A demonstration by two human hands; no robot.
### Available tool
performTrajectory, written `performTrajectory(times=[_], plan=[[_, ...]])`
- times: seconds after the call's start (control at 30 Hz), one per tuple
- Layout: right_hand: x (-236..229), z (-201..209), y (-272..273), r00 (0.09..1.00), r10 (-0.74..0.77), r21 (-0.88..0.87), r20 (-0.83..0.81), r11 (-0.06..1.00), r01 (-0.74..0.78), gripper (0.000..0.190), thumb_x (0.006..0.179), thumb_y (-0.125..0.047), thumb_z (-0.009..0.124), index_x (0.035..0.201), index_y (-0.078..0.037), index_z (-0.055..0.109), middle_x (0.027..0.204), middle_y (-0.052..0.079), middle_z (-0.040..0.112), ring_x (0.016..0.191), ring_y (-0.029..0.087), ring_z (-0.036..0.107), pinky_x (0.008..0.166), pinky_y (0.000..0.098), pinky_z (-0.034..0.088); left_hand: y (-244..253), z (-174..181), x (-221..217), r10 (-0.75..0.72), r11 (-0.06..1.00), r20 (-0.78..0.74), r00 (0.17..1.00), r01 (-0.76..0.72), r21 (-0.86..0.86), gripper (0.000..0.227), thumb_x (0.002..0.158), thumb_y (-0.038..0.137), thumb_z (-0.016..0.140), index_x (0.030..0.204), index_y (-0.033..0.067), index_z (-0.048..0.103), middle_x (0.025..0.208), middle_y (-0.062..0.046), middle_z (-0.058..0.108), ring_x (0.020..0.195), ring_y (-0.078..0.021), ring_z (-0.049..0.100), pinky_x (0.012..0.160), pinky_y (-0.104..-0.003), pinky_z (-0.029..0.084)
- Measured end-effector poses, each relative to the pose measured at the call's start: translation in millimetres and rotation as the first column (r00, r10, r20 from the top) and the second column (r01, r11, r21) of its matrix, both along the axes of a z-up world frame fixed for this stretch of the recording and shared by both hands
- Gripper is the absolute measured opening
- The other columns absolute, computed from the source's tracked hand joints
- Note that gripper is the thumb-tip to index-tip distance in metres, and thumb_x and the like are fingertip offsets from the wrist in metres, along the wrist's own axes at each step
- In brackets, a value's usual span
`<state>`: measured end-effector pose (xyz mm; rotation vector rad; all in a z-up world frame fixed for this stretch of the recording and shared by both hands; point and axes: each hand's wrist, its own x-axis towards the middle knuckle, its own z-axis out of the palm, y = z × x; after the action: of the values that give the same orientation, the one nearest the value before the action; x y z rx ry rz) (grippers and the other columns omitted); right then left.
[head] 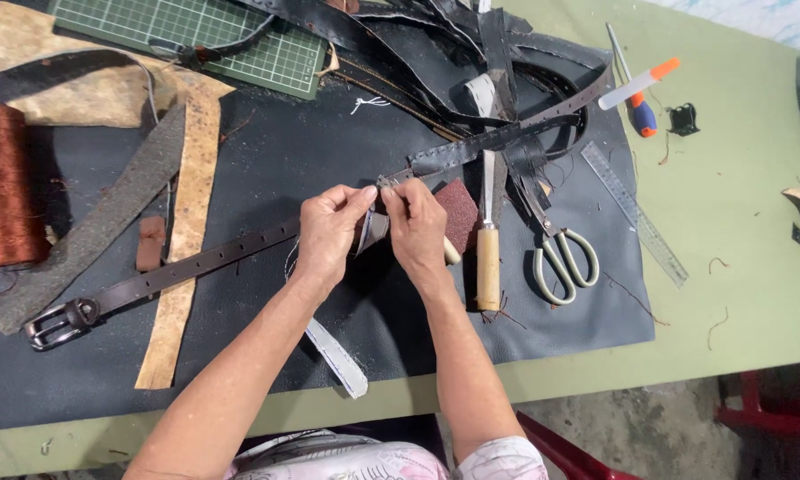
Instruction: Assembling a leather belt by attaching a buckle and leather loop using hand tools
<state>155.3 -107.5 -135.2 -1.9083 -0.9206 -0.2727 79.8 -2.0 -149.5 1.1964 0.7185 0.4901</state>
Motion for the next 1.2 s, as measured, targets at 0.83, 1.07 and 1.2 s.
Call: performTrajectory(times=[0.83,1.07,1.2], plan=[[-21,10,18,0.955,0.056,0.14,-0.292,0.99,-0.015,0.043,0.104,-0.029,0.061,0.064,-0.013,0.06,0.055,0.003,0.063,0.051,0.014,0.059,0.057,0.0309,0.051,7,-20,-16,0.133,0.991,-0.03,0.991,-0.133,0.02,0.01,0.077,0.009,0.082,0.088,0.0099,0.082,0.062,0.002,0.066,0.06,-0.0009,0.055,0.049,-0.017,0.05],[-30,28,5,0.968,0.141,0.151,-0.209,0.982,-0.111,0.019,0.094,-0.018,0.076,0.113,-0.017,0.077,0.101,0.004,0.066,0.088,0.014,0.064,0.078,0.0323,0.056,9,-14,-19,0.164,0.984,-0.003,0.986,-0.164,-0.076,0.012,0.078,0.009,0.083,0.09,0.007,0.081,0.066,-0.001,0.068,0.061,-0.003,0.058,0.052,-0.019,0.056],[-29,21,10,0.959,0.174,0.161,-0.223,0.977,-0.14,0.027,0.088,-0.013,0.082,0.114,-0.017,0.079,0.104,0.007,0.072,0.085,0.013,0.064,0.077,0.0305,0.056,11,-18,-19,0.139,0.976,0.026,0.99,-0.133,-0.173,0.015,0.079,0.011,0.086,0.092,0.0061,0.081,0.072,-0.004,0.071,0.063,-0.0069,0.064,0.056,-0.024,0.061]])
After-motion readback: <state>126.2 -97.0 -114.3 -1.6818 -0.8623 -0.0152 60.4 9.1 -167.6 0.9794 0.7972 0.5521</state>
